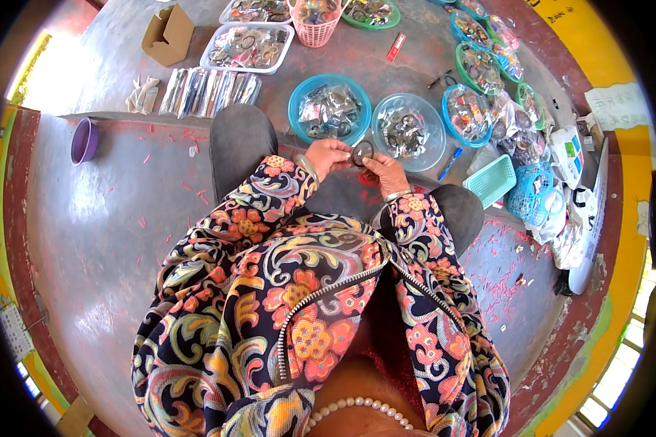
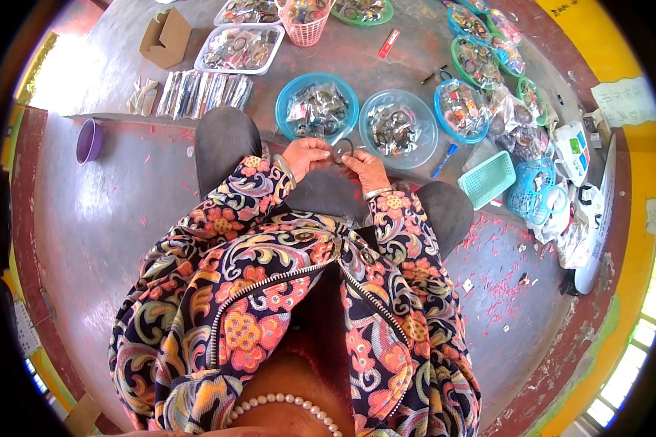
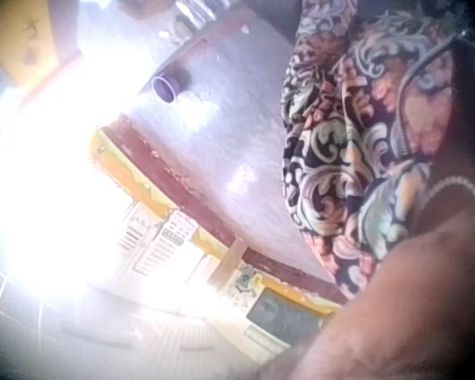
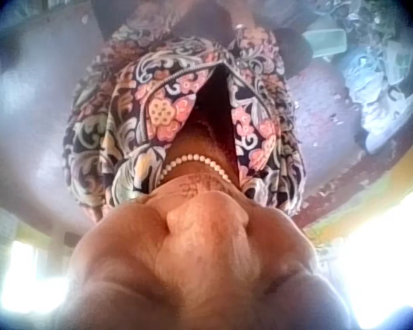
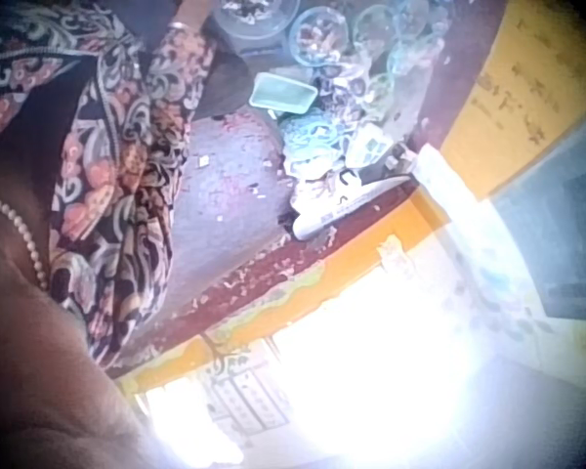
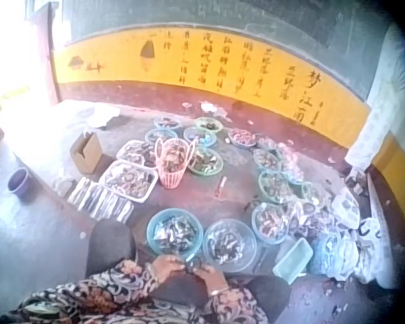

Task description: The person sits on the floor and repeatedly picks up small metallic hair accessories from a blue bowl. They place each item into a clear plastic bag and seal it, then set the packaged item aside. The process is repeated continuously for multiple units.

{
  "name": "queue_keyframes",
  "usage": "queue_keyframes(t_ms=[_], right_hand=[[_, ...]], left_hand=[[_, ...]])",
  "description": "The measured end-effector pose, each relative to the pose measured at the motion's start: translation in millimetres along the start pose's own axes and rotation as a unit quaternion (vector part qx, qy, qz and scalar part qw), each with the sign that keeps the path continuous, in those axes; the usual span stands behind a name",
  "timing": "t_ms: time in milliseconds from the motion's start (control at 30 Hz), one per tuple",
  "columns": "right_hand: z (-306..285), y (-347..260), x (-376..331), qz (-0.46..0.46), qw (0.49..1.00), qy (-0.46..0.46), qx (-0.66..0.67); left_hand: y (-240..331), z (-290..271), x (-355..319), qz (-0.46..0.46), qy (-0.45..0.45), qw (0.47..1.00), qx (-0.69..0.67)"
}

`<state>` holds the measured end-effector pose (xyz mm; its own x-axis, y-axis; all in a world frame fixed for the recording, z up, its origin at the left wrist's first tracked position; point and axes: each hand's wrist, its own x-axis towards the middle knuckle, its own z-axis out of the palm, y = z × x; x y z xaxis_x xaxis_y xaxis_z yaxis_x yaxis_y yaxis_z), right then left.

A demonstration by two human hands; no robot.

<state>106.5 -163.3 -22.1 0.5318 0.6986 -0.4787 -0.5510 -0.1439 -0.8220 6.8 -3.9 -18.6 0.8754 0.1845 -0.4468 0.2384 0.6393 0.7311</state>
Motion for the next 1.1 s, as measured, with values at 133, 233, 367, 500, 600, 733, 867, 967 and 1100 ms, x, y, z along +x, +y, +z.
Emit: queue_keyframes(t_ms=[133,233,367,500,600,733,867,967,1100], right_hand=[[1.5,-3.0,-1.9,0.007,1.0,-0.002,-0.012],[3.7,-3.2,-3.6,0.007,1.0,0.02,0.008],[-6.1,6.1,5.9,-0.026,0.997,0.053,0.052],[-7.6,9.6,6.8,-0.043,0.998,0.037,0.038],[-5.3,6.2,5.5,-0.033,0.999,0.024,0.022],[1.8,-2.1,-1.6,-0.021,0.999,0.033,-0.002],[-1.1,-0.1,-2.0,-0.026,0.999,0.032,0.016],[-2.6,1.0,0.4,-0.02,0.999,0.015,0.02],[-0.3,0.1,-0.6,-0.018,0.999,0.024,0.019]], left_hand=[[-0.2,-0.7,0.9,-0.006,0.047,0.999,0.02],[-0.8,-3.3,2.2,-0.001,0.048,0.998,0.045],[-0.1,-3.2,4.8,-0.02,0.038,0.994,0.104],[0.7,-0.1,1.6,-0.037,0.02,0.993,0.108],[0.9,-1.6,0.6,-0.044,0.018,0.991,0.127],[4.2,-0.4,-0.7,-0.041,0.037,0.991,0.125],[8.3,7.1,-4.3,-0.048,0.044,0.993,0.103],[2.6,2.3,-2.5,-0.043,0.017,0.993,0.111],[3.1,3.0,-3.8,-0.043,0.014,0.992,0.115]])
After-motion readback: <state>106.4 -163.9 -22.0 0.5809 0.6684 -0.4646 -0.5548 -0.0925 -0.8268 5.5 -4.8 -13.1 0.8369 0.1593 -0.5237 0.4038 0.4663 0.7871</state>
